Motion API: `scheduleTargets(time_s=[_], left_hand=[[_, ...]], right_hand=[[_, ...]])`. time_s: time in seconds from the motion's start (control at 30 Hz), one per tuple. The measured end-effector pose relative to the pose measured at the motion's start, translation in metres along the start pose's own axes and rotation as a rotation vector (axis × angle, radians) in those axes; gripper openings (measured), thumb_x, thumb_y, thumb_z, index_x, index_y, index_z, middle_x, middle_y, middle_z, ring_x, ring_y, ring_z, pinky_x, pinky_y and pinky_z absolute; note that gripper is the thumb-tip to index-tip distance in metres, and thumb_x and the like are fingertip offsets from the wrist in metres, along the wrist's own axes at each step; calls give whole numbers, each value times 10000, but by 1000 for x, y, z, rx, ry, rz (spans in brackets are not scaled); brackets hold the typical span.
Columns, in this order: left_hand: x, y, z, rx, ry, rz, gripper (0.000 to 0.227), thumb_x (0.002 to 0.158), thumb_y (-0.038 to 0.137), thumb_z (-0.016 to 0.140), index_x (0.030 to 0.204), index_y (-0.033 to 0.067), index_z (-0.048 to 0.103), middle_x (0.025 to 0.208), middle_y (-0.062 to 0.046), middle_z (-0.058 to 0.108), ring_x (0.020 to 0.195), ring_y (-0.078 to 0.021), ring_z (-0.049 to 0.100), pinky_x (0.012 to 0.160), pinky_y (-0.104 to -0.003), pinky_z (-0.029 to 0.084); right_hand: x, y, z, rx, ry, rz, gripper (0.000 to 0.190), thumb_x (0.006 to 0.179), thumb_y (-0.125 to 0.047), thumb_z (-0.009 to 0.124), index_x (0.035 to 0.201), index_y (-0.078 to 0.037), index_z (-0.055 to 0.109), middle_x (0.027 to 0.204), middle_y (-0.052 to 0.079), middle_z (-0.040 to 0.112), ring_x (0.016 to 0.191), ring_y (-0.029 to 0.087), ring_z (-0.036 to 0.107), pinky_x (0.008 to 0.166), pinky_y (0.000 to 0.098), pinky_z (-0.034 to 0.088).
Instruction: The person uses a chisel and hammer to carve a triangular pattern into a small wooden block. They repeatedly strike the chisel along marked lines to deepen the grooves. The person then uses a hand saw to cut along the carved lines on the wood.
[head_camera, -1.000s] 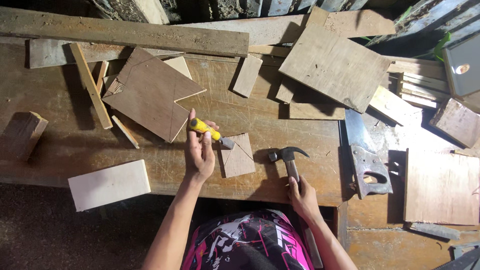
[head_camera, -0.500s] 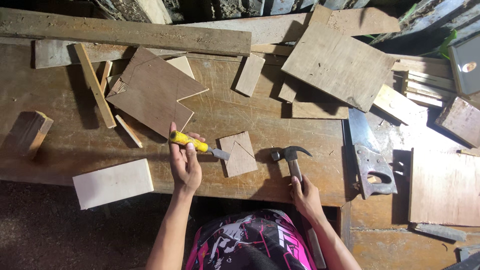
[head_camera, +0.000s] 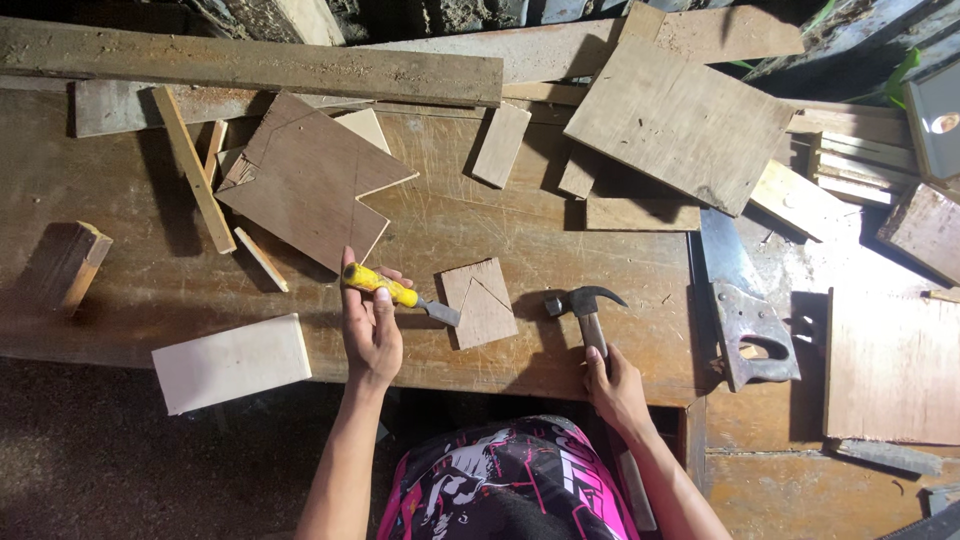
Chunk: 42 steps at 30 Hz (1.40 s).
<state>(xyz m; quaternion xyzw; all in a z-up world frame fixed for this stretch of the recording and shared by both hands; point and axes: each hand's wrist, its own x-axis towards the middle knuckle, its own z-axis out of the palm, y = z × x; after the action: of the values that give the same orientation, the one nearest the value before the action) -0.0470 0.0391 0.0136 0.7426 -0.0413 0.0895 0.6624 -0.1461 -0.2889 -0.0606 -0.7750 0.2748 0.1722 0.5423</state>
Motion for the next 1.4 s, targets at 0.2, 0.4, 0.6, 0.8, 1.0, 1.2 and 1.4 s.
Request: scheduleTargets(time_s=[0.2,0.4,0.6,0.8,1.0,1.2,1.4], left_hand=[[-2,0,-2,9,-4,-13,617,1141,219,355,1661,25,84,1215,-134,581,1135,-213,642,1014,-400,571],[-3,-2,-6,-25,18,-23,624,1141,234,364,1656,21,84,1218,-135,574,1136,-218,635,1018,-402,565],[-5,-2,-8,-57,15,-35,645,1141,252,382,1662,24,77,1216,-137,570,1133,-217,628,1025,-403,553],[-6,-5,-10,-81,2,-21,665,1146,271,393,1671,35,59,1219,-134,573,1134,-218,627,1035,-405,544],[-6,-13,-18,-85,-25,27,655,1150,256,386,1672,36,58,1222,-140,582,1138,-226,635,1039,-421,549],[-5,-12,-25,-40,-99,62,630,1149,236,368,1665,38,64,1217,-141,593,1130,-226,650,1037,-440,568],[-3,-10,-24,-11,-117,62,629,1150,242,363,1673,36,80,1195,-134,607,1132,-219,642,1054,-443,557]], right_hand=[[-1,1,1,10,1,-17,390,1018,-383,541,1070,-8,638,583,64,594,456,152,567,425,330,460],[-1,-2,0,-12,4,-11,396,1023,-387,540,1081,-8,636,580,75,600,448,148,568,423,322,460],[-2,-4,-1,12,-12,8,392,1024,-380,532,1094,-7,627,577,73,589,419,158,552,400,329,444],[-2,-4,0,27,-18,2,383,1025,-373,527,1106,-12,626,569,67,570,407,153,534,391,324,432],[-1,-3,0,33,-22,10,393,1030,-377,531,1101,-3,628,576,61,573,425,143,535,395,320,434],[-2,-6,-1,18,-18,14,382,1028,-369,530,1090,-7,636,572,73,581,423,149,543,396,321,436],[-2,-5,0,-5,3,-11,380,1022,-366,539,1072,-2,638,578,67,592,423,148,548,398,322,439]])
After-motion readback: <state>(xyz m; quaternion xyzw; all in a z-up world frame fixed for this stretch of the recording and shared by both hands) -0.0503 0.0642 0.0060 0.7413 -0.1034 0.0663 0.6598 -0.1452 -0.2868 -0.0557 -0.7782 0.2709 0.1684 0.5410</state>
